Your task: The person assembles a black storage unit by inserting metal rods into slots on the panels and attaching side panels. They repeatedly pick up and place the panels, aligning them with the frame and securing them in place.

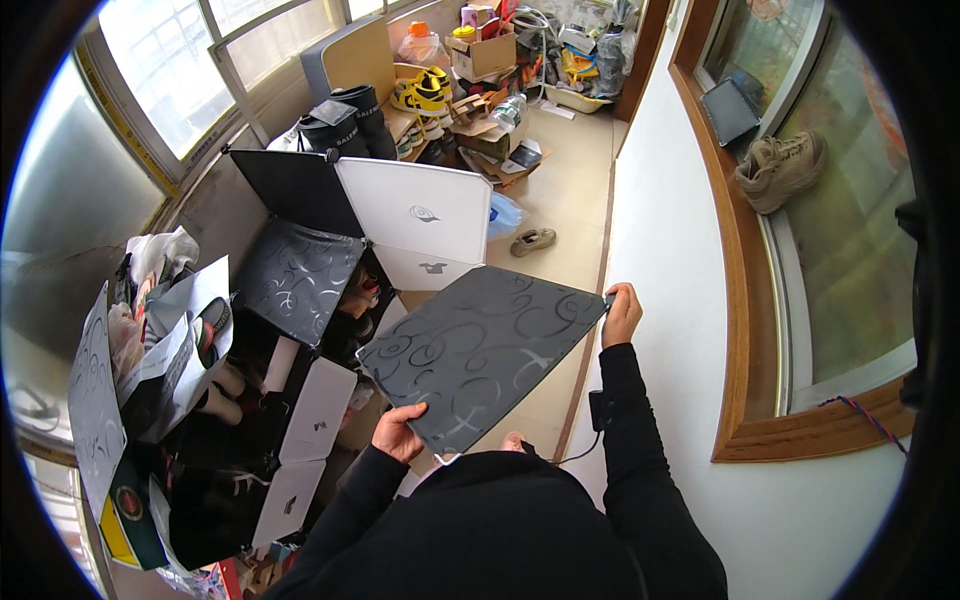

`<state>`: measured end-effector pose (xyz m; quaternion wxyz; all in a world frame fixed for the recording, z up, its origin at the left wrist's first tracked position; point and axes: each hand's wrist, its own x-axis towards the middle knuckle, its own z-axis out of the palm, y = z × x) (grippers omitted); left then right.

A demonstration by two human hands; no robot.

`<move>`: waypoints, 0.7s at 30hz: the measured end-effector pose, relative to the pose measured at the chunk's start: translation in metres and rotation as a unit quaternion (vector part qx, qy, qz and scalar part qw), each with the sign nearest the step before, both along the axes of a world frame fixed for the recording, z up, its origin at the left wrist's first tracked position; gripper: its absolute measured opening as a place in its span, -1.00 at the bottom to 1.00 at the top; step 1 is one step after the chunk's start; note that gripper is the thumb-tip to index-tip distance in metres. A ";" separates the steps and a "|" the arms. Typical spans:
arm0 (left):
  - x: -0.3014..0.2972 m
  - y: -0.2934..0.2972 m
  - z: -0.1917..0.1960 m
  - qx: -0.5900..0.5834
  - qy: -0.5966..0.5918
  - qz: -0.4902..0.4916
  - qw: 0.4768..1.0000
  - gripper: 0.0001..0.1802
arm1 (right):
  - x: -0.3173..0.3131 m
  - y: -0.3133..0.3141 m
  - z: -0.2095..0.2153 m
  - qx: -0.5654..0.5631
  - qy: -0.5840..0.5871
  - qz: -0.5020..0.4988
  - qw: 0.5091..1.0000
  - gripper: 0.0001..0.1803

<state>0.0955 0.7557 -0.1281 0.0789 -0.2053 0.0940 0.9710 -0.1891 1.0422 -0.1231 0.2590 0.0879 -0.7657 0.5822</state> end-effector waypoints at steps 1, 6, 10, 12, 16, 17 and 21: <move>0.000 -0.001 0.000 0.002 0.001 0.004 1.000 -0.61 | -0.004 0.000 0.001 -0.002 0.005 0.015 1.000 -0.65; 0.000 -0.004 -0.003 -0.001 0.006 0.017 1.000 -0.57 | -0.007 0.006 0.000 -0.082 -0.128 0.106 0.983 -0.63; -0.001 -0.001 -0.002 0.014 0.001 0.009 1.000 -0.54 | -0.012 0.009 -0.008 -0.071 -0.107 0.088 0.988 -0.64; -0.003 0.003 -0.001 -0.003 -0.006 0.012 1.000 -0.54 | -0.015 0.008 -0.014 -0.032 -0.059 0.028 0.997 -0.63; -0.009 0.011 0.001 -0.031 -0.003 0.017 0.999 -0.53 | -0.018 0.000 -0.024 0.031 0.015 -0.106 0.994 -0.61; -0.010 0.012 0.001 -0.044 -0.004 0.016 0.999 -0.53 | -0.018 -0.001 -0.025 0.035 0.023 -0.123 0.992 -0.62; -0.011 0.011 0.006 -0.073 -0.001 0.019 0.997 -0.54 | -0.018 -0.005 -0.021 -0.006 0.041 -0.098 0.994 -0.63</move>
